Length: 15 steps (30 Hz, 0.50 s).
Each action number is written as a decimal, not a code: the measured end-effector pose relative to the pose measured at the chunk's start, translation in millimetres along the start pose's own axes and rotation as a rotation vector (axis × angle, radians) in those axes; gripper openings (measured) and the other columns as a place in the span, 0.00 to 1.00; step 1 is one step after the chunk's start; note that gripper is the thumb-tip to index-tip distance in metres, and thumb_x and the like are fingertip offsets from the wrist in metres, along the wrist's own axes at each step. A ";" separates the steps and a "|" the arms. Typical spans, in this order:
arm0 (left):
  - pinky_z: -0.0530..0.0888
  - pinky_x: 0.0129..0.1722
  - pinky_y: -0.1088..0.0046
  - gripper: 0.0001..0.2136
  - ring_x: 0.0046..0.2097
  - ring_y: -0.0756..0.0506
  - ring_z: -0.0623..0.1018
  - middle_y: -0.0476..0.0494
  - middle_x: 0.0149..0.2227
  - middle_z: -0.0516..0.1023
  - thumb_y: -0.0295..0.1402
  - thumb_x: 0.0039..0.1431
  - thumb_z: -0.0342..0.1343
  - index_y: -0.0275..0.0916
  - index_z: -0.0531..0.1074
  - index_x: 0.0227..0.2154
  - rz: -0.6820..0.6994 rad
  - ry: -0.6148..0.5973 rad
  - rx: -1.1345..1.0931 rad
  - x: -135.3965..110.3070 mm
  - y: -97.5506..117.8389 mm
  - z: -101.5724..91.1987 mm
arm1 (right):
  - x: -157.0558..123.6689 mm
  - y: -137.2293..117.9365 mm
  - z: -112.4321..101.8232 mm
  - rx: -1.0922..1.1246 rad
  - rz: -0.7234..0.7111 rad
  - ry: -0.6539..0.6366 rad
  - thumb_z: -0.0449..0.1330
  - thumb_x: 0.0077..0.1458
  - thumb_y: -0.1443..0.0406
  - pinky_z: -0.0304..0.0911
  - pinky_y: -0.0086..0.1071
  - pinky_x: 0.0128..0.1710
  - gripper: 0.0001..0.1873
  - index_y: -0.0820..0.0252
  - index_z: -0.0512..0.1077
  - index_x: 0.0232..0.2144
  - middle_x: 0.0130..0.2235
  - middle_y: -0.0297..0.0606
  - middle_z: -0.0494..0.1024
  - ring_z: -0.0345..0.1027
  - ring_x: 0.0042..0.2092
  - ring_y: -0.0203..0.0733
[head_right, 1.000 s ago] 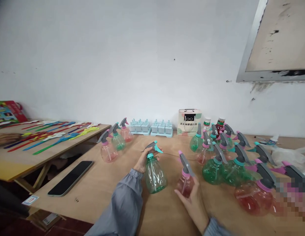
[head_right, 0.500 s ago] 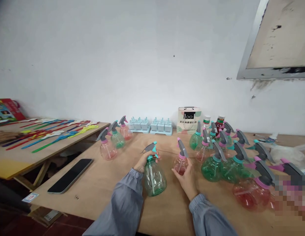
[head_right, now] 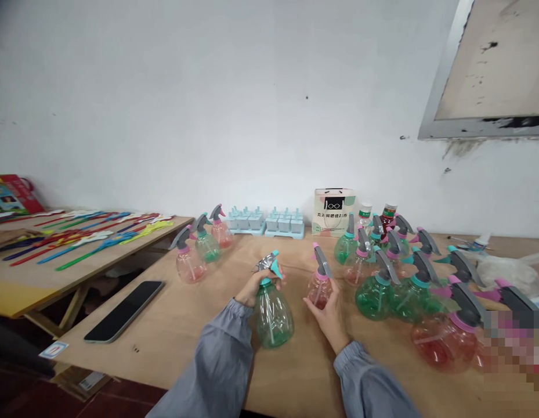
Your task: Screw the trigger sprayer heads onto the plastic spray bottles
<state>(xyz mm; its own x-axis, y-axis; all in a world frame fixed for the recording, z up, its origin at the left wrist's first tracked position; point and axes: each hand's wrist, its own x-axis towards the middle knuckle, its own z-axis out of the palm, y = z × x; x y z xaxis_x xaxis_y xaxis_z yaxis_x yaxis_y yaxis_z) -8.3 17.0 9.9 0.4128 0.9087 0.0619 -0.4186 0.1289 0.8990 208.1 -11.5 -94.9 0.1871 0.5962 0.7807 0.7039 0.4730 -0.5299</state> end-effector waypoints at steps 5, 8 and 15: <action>0.73 0.35 0.70 0.13 0.23 0.51 0.74 0.46 0.32 0.81 0.32 0.37 0.59 0.38 0.73 0.31 0.088 0.015 0.011 0.1 -1.1 -0.3 | 0.1 -1.0 0.4 0.009 0.015 0.004 0.63 0.52 0.47 0.62 0.54 0.56 0.45 0.65 0.52 0.61 0.56 0.57 0.66 0.64 0.57 0.58; 0.70 0.30 0.74 0.08 0.24 0.51 0.74 0.47 0.29 0.80 0.32 0.36 0.57 0.38 0.70 0.25 0.099 0.068 -0.008 1.8 -1.7 -1.8 | -0.3 -2.0 0.1 0.006 0.015 0.010 0.62 0.52 0.47 0.62 0.53 0.56 0.45 0.66 0.52 0.61 0.56 0.57 0.66 0.65 0.57 0.58; 0.71 0.35 0.71 0.18 0.24 0.53 0.74 0.44 0.39 0.81 0.32 0.39 0.59 0.37 0.74 0.37 0.181 0.043 0.043 -0.2 -1.7 2.7 | -1.4 0.9 -0.9 -0.025 0.002 -0.008 0.64 0.52 0.48 0.63 0.53 0.56 0.46 0.67 0.51 0.63 0.57 0.58 0.66 0.64 0.58 0.58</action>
<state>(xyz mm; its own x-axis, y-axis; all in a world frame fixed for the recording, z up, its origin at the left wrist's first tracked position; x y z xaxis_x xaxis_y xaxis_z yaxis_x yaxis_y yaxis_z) -5.6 15.5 9.5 0.2990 0.9317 0.2063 -0.4471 -0.0542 0.8929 209.1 -12.5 -96.2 0.1829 0.6024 0.7770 0.7204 0.4557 -0.5229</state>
